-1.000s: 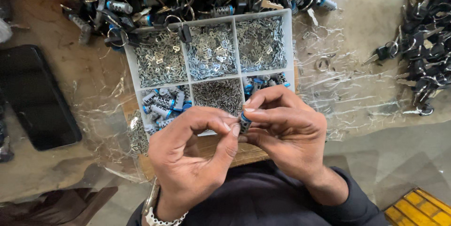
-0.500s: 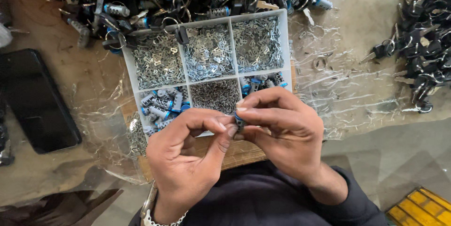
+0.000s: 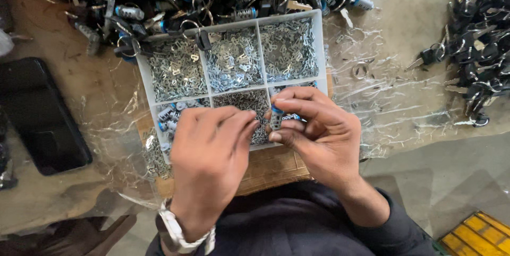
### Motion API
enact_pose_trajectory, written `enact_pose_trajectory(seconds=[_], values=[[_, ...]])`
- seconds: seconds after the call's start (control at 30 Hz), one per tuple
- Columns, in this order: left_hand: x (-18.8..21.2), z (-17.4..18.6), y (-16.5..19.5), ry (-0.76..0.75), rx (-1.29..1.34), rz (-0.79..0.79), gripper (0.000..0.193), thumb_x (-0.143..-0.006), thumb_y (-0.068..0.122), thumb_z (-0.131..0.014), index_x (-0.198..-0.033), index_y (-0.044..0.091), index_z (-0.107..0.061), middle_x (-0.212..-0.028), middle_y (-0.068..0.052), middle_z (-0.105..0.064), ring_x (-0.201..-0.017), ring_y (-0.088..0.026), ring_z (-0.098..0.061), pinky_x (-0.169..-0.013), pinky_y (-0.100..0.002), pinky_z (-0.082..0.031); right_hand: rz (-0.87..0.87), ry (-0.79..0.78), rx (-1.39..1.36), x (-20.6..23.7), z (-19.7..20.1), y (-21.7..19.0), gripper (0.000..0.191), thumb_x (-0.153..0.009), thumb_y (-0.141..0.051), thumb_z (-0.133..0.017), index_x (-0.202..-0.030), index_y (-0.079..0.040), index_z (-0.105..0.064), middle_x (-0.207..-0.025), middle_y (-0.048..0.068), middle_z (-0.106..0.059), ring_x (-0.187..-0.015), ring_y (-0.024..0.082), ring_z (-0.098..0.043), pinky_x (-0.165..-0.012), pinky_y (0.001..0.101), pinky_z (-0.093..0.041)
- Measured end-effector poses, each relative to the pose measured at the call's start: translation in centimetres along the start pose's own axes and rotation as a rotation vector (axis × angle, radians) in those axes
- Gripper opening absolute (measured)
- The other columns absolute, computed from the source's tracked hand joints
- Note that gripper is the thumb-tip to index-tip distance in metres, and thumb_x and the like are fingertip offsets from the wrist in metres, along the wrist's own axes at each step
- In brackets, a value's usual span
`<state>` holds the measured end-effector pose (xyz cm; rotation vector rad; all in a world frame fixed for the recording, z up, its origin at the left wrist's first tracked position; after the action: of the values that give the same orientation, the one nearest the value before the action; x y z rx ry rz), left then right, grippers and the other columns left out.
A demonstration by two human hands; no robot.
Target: The person assembles key fobs by inserting small metal pins into cylindrical housings and attaching them to key rings. The person repeatedly picks pins from a compartmentalized tray, inserts them into the housing, and secures the assembly before placing it on the table.
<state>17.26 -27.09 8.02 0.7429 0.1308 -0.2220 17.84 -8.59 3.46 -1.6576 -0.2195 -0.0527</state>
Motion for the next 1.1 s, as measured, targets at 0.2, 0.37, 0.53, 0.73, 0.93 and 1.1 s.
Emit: enact_pose_trajectory(seconds=[0.2, 0.37, 0.53, 0.73, 0.93, 1.1], values=[[0.3, -0.3, -0.3, 0.009, 0.013, 0.019, 0.015, -0.089, 0.007, -0.078, -0.103, 0.006, -0.072, -0.101, -0.006, -0.071, -0.095, -0.029, -0.064, -0.083, -0.041, -0.051, 0.032, -0.018, -0.137, -0.1, 0.1, 0.4, 0.047, -0.086, 0.025, -0.069, -0.127, 0.003, -0.066, -0.138, 0.016, -0.059, -0.117, 0.020, -0.069, -0.097, 0.0282, -0.064], [0.7, 0.4, -0.2, 0.042, 0.132, 0.051, 0.016, -0.092, 0.005, -0.077, -0.107, 0.005, -0.072, -0.105, -0.007, -0.073, -0.097, -0.028, -0.065, -0.085, -0.037, -0.052, 0.022, -0.007, -0.098, 0.1, -0.1, 0.9, 0.044, -0.085, 0.024, -0.068, -0.124, 0.003, -0.067, -0.134, 0.016, -0.060, -0.121, 0.019, -0.066, -0.095, 0.0277, -0.064], [0.2, 0.2, 0.7, 0.076, 0.302, 0.106, 0.012, -0.090, 0.010, -0.081, -0.098, 0.006, -0.072, -0.096, -0.005, -0.074, -0.091, -0.024, -0.067, -0.085, -0.033, -0.052, 0.069, -0.023, 0.002, 0.5, 0.0, 1.0, 0.038, -0.087, 0.024, -0.070, -0.118, 0.001, -0.071, -0.133, 0.016, -0.062, -0.116, 0.016, -0.068, -0.095, 0.0243, -0.062], [-0.2, 0.9, 0.5, -0.030, 0.495, 0.219, 0.012, -0.086, 0.008, -0.081, -0.094, 0.007, -0.072, -0.093, -0.002, -0.074, -0.086, -0.020, -0.069, -0.078, -0.032, -0.055, 0.065, -0.078, -0.065, 0.3, 0.6, 0.5, 0.038, -0.084, 0.025, -0.074, -0.114, 0.003, -0.073, -0.126, 0.017, -0.063, -0.106, 0.016, -0.069, -0.091, 0.0255, -0.063], [-0.3, -0.2, 0.1, -0.012, -0.236, -0.063, 0.020, -0.080, 0.013, -0.083, -0.096, 0.005, -0.074, -0.088, -0.005, -0.070, -0.084, -0.032, -0.060, -0.073, -0.045, -0.045, -0.033, -0.009, -0.142, -0.5, 0.0, 0.3, 0.040, -0.087, 0.024, -0.067, -0.122, 0.006, -0.067, -0.131, 0.017, -0.058, -0.112, 0.021, -0.071, -0.095, 0.0310, -0.064], [0.6, 0.0, -0.2, 0.056, -0.004, 0.024, 0.014, -0.088, 0.005, -0.080, -0.100, 0.006, -0.073, -0.096, -0.005, -0.071, -0.090, -0.028, -0.062, -0.080, -0.040, -0.049, 0.051, -0.045, -0.038, -0.6, -0.1, 0.1, 0.037, -0.087, 0.023, -0.069, -0.119, 0.005, -0.066, -0.133, 0.017, -0.060, -0.116, 0.021, -0.071, -0.098, 0.0314, -0.066]])
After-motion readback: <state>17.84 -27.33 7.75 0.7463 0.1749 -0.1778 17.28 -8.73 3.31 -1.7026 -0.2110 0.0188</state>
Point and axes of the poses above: each hand's wrist, its own x-axis away from the middle knuckle, its own z-axis out of the back of the hand, y = z × x, the point moved 1 cm from there along -x, towards the middle knuckle
